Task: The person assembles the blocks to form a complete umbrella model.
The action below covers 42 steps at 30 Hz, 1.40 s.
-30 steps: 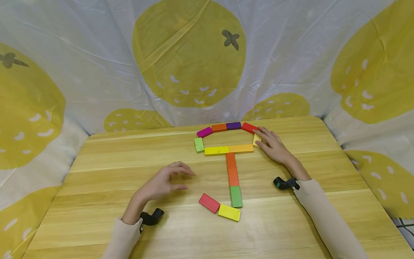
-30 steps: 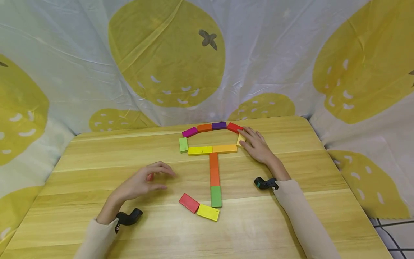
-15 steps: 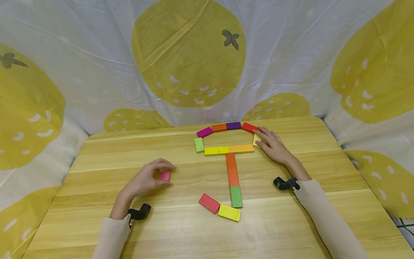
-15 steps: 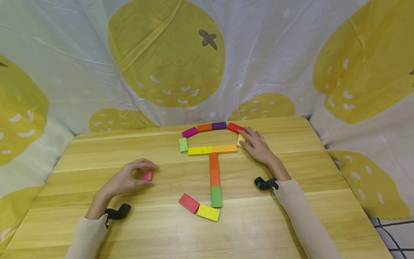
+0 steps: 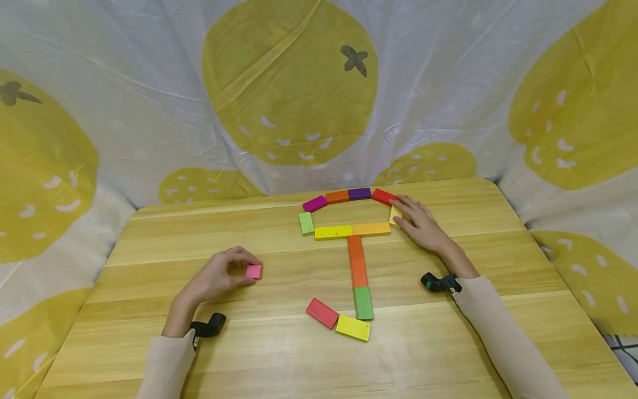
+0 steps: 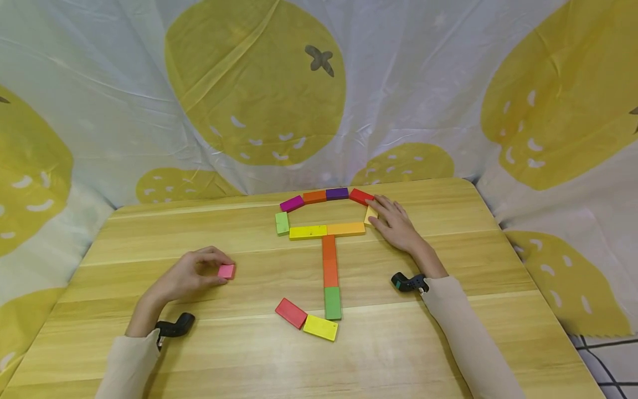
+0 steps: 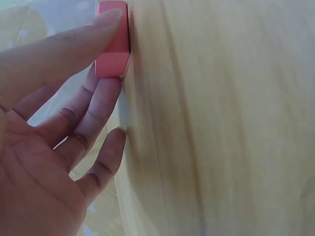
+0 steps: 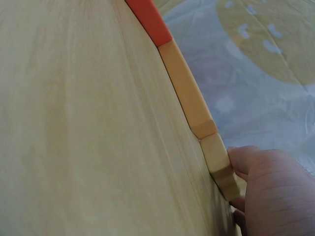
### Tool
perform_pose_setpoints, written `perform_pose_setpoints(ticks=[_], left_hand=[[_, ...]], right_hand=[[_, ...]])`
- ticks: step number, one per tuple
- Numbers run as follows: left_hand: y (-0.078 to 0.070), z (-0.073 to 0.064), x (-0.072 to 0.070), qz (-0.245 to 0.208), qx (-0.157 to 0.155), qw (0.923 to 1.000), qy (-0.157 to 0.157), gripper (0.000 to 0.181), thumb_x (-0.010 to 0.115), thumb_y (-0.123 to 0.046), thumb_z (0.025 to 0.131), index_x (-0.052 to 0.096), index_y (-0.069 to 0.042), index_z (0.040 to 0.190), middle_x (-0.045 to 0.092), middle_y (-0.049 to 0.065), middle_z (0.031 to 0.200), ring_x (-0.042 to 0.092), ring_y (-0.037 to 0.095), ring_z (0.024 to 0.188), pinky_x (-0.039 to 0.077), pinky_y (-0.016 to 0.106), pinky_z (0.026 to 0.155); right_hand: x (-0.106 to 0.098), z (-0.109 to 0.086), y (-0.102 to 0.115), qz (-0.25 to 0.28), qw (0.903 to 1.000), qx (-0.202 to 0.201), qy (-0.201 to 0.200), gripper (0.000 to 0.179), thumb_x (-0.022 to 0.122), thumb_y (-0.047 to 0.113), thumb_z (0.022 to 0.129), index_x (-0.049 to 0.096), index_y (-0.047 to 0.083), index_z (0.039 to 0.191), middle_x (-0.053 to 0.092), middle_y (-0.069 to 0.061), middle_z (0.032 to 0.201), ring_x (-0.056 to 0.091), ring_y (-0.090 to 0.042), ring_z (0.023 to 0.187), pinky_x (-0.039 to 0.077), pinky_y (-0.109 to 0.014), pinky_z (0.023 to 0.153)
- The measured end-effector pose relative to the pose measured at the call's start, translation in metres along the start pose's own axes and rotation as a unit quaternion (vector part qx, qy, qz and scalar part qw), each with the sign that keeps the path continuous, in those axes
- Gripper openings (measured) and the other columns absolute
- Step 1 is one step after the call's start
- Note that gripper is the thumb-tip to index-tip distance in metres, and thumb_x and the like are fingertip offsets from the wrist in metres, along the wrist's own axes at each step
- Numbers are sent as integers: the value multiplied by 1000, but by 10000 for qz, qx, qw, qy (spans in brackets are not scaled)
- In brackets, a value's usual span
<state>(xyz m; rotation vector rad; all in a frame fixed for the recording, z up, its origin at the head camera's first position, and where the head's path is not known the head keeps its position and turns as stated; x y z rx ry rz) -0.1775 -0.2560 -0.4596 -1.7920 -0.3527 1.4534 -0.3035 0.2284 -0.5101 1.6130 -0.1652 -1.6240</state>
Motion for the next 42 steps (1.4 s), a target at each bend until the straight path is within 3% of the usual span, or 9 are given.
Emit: perform_pose_setpoints(ticks=[8, 13, 31, 42], left_hand=[[0, 0, 2, -8, -9, 10000, -33, 30, 85, -11, 85, 76, -14, 114, 70, 4, 116, 60, 21, 102, 54, 26, 83], [-9, 3, 9, 30, 159, 9999, 16, 28, 84, -10, 86, 77, -14, 113, 70, 3, 116, 61, 22, 104, 55, 28, 86], [-78, 19, 58, -63, 1028, 9906, 901, 27, 81, -8, 88, 77, -13, 114, 69, -3, 114, 62, 16, 110, 55, 39, 100], [-80, 20, 72, 153, 1134, 9866, 1162, 25, 80, -6, 89, 77, -13, 113, 69, -1, 116, 60, 16, 112, 55, 37, 102]], right_hand=[[0, 0, -1, -12, 10000, -16, -4, 55, 48, 27, 110, 36, 11, 161, 24, -22, 170, 16, -42, 160, 3, -64, 129], [1, 0, 0, -6, 10000, -14, 6, 55, 48, 28, 110, 36, 11, 162, 24, -21, 170, 16, -42, 160, 3, -64, 129], [0, 0, 0, 38, 9999, -87, -42, 55, 47, 27, 110, 36, 9, 161, 24, -23, 170, 15, -44, 159, 3, -64, 128], [-1, -1, 0, 7, 10000, -27, 24, 55, 47, 25, 111, 35, 10, 162, 23, -22, 171, 14, -42, 160, 2, -63, 129]])
Point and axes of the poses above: each hand's wrist, its own z-axis towards the middle knuckle, its own x-axis out of the palm, y = z × x, the point moved 3 cm from there along z, towards the middle knuckle
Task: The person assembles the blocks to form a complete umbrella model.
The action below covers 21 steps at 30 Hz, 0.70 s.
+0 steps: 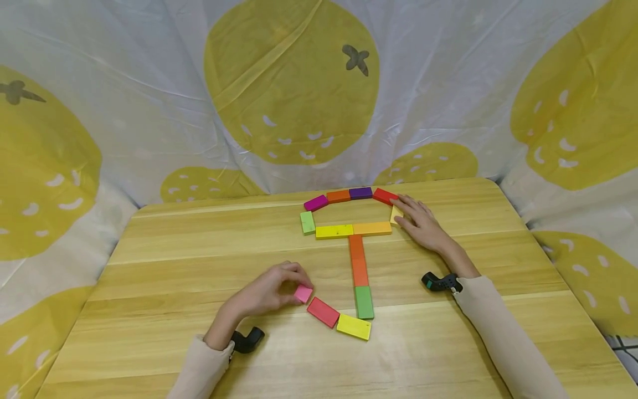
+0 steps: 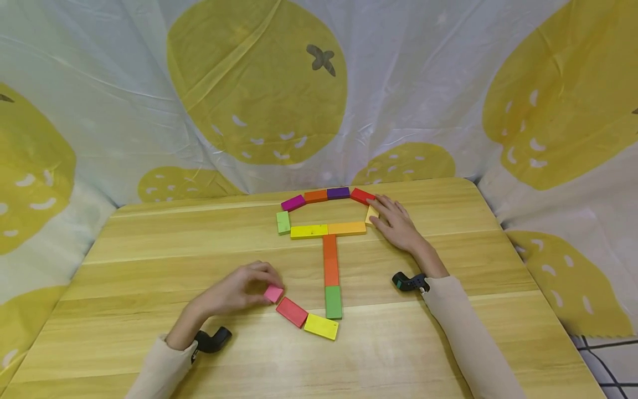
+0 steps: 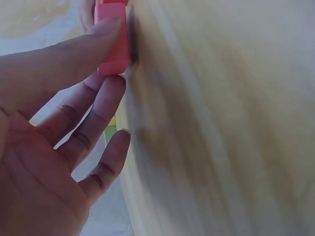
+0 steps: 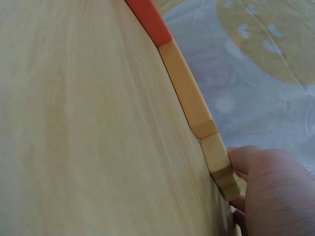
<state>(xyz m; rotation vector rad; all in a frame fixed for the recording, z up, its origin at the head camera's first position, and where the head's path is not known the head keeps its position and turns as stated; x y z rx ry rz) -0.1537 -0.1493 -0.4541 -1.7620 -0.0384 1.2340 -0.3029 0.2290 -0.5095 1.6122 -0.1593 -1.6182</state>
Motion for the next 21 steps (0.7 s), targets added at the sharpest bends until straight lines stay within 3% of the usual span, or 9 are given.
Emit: perform_pose_setpoints(ticks=[15, 21], left_hand=[[-7, 3, 10, 113, 141, 9998, 32, 29, 86, -8, 84, 79, -16, 111, 65, -2, 114, 56, 15, 111, 50, 33, 97], [-9, 3, 12, 357, -8, 9994, -14, 30, 89, -11, 81, 80, -21, 109, 64, -7, 112, 53, 12, 111, 44, 35, 98]], right_hand=[[0, -1, 1, -21, 10000, -23, -16, 55, 47, 26, 110, 36, 9, 162, 24, -23, 170, 15, -43, 159, 3, -64, 129], [0, 0, 0, -56, 10000, -44, -27, 55, 47, 26, 110, 36, 9, 161, 24, -23, 170, 15, -43, 159, 3, -64, 129]])
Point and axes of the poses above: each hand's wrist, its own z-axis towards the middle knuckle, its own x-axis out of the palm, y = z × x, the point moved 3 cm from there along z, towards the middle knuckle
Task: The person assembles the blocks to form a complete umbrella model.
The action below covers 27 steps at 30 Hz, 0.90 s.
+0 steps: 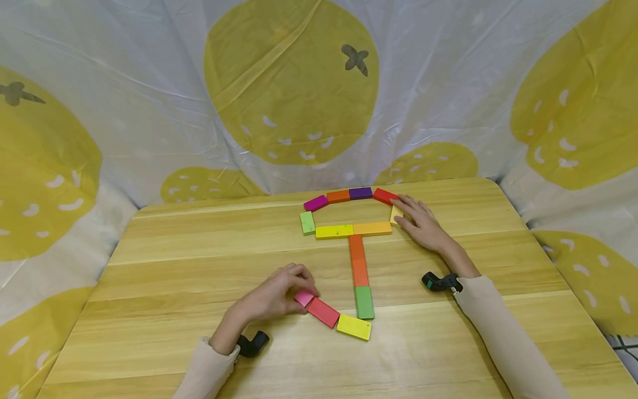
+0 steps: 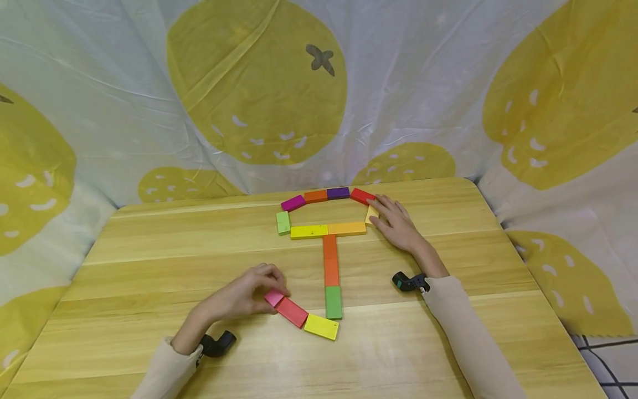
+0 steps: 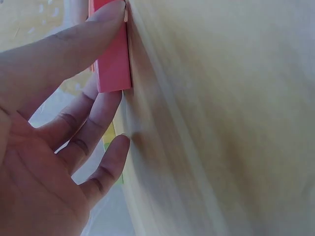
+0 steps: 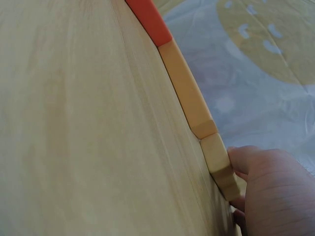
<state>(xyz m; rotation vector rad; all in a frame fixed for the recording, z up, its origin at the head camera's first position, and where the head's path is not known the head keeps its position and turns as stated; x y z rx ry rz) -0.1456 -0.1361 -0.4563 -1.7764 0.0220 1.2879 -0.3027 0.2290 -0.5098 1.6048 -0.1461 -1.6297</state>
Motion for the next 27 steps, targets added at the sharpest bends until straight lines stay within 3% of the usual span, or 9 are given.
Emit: perform_pose_setpoints(ticks=[27], left_hand=[[0, 0, 0, 105, -50, 9999, 24, 31, 89, -15, 80, 80, -24, 108, 62, -9, 110, 53, 10, 111, 42, 36, 98]], right_hand=[[-1, -1, 1, 48, 10000, 20, 19, 56, 48, 27, 110, 36, 8, 161, 23, -24, 170, 15, -44, 159, 4, -64, 128]])
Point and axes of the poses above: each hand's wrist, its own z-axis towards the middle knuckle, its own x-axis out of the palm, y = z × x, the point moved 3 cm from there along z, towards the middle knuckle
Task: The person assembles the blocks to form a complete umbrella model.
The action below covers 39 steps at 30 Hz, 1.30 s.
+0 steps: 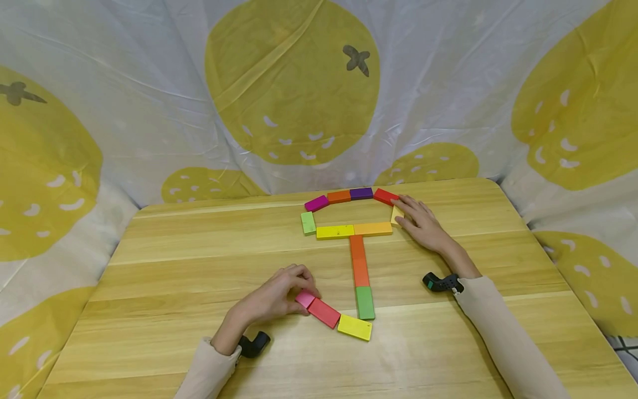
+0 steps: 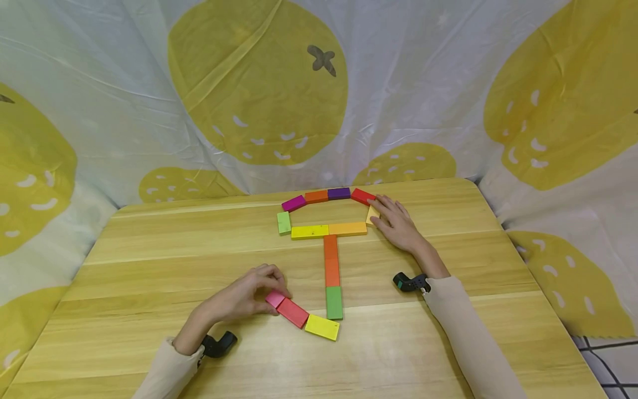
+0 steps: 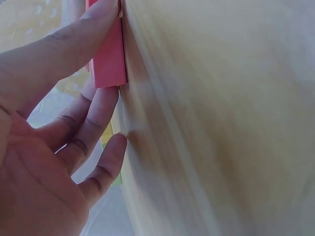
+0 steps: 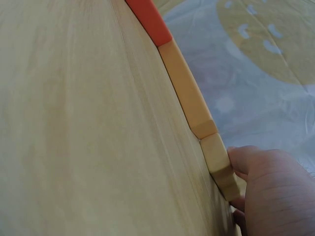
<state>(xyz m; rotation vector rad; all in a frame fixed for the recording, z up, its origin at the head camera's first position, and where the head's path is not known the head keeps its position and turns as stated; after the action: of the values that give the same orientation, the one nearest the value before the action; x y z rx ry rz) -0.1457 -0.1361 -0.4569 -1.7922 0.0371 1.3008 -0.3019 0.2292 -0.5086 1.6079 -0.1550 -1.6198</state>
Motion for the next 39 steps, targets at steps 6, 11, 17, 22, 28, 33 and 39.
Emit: perform_pose_setpoints(ticks=[6, 11, 17, 22, 28, 33, 39], left_hand=[[0, 0, 0, 33, 36, 10000, -38, 31, 90, -15, 80, 80, -23, 108, 63, -8, 111, 54, 11, 111, 43, 37, 99], [0, 0, 0, 3, 57, 10000, -1, 33, 90, -17, 80, 78, -22, 111, 64, -6, 115, 55, 13, 112, 44, 38, 100], [7, -4, -11, -404, 4, 9991, 139, 40, 87, -20, 85, 73, -16, 122, 64, -3, 126, 57, 19, 122, 48, 44, 109], [19, -9, -32, -476, -230, 9986, -100, 48, 85, -19, 87, 68, -10, 131, 63, 3, 136, 59, 26, 130, 48, 51, 112], [36, -8, -51, -531, -580, 9942, -732, 48, 81, -19, 91, 66, -5, 134, 61, 9, 140, 56, 33, 134, 48, 55, 112], [45, 0, -60, -303, -628, 9882, -1363, 48, 75, -21, 96, 63, -3, 139, 50, 18, 155, 46, 42, 144, 38, 64, 117], [47, 10, -66, 159, -1040, 9761, -1899, 68, 69, -31, 101, 42, -7, 158, 16, 17, 173, 10, 40, 162, 11, 73, 122]], right_hand=[[1, 0, -2, 11, 10000, -31, -51, 55, 47, 26, 110, 36, 10, 161, 24, -23, 170, 15, -43, 159, 3, -64, 128], [0, 0, -1, 41, 10000, -4, -29, 55, 48, 26, 110, 36, 10, 162, 24, -23, 170, 15, -43, 159, 3, -64, 129], [0, 1, -1, 28, 10000, 9, 3, 55, 46, 28, 111, 35, 9, 162, 23, -23, 170, 14, -43, 160, 2, -64, 129], [-1, 0, -2, 16, 10000, -41, -43, 55, 45, 26, 111, 35, 8, 161, 24, -25, 169, 14, -45, 159, 3, -65, 128], [-2, -1, -6, 124, 9999, -27, -68, 54, 43, 27, 112, 35, 7, 162, 23, -26, 169, 14, -46, 159, 3, -66, 128], [-4, 0, -6, 236, 9997, 72, -78, 55, 44, 28, 112, 34, 9, 162, 22, -25, 169, 11, -45, 160, 0, -66, 128], [-3, -5, 11, -132, 9997, 211, 12, 61, 47, 37, 110, 32, 11, 163, 20, -25, 170, 10, -45, 160, -3, -71, 124]])
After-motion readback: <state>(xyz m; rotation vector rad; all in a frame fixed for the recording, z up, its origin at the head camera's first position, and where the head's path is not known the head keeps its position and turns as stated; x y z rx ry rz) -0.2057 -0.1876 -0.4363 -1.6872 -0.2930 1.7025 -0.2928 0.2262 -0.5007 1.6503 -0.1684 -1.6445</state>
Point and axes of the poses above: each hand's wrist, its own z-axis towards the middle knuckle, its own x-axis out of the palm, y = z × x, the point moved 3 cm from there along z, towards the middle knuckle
